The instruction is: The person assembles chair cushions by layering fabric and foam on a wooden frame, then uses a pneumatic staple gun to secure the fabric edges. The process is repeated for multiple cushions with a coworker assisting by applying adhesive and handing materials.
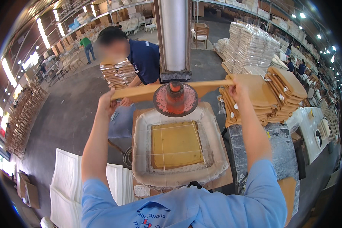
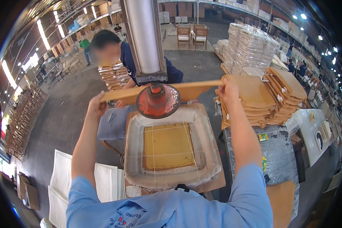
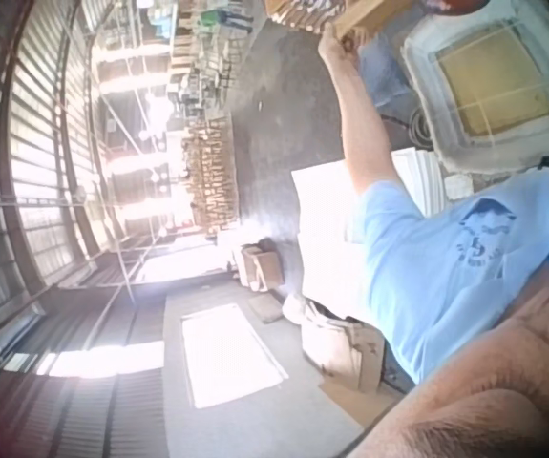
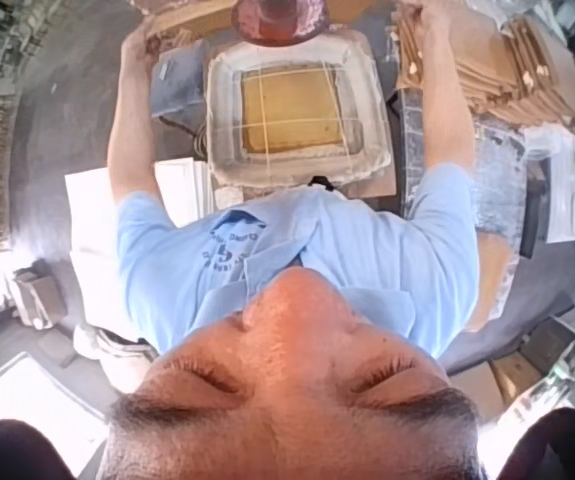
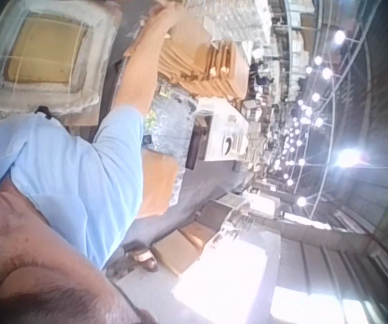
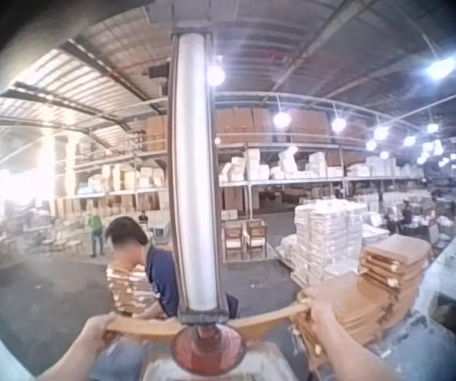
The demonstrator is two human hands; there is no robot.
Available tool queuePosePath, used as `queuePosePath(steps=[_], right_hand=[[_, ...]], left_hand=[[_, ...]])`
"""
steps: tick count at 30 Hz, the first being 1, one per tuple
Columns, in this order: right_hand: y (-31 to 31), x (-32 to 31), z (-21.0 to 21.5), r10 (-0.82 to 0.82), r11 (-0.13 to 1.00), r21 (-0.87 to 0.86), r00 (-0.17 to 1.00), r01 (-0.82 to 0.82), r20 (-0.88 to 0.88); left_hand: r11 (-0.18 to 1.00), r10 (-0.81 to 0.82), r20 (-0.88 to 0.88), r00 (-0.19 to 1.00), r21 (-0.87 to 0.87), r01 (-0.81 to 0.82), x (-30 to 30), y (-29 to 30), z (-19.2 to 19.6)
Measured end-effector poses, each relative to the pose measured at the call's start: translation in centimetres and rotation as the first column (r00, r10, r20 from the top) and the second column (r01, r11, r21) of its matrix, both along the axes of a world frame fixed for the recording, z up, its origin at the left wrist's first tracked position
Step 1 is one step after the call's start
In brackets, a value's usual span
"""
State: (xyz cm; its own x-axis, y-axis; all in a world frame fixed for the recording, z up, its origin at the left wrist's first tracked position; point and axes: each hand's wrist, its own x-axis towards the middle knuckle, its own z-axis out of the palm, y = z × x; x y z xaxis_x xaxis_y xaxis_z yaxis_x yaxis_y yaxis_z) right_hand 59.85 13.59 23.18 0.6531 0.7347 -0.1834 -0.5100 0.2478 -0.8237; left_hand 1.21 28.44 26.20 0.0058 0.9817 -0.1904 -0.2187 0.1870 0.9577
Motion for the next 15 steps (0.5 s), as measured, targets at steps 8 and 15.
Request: queuePosePath(steps=[8,15], right_hand=[[-19.3,-7.4,-17.3,0.108,0.925,-0.379,0.97,-0.018,0.219],[-29.1,-11.0,-24.6,0.045,0.791,-0.607,0.984,0.071,0.174]], left_hand=[[0.991,-0.118,-0.194,0.974,-0.08,0.105,-6.1,-16.3,-15.7],[0.933,-0.083,-0.132,0.988,-0.359,0.031,-8.5,-27.3,-24.6]])
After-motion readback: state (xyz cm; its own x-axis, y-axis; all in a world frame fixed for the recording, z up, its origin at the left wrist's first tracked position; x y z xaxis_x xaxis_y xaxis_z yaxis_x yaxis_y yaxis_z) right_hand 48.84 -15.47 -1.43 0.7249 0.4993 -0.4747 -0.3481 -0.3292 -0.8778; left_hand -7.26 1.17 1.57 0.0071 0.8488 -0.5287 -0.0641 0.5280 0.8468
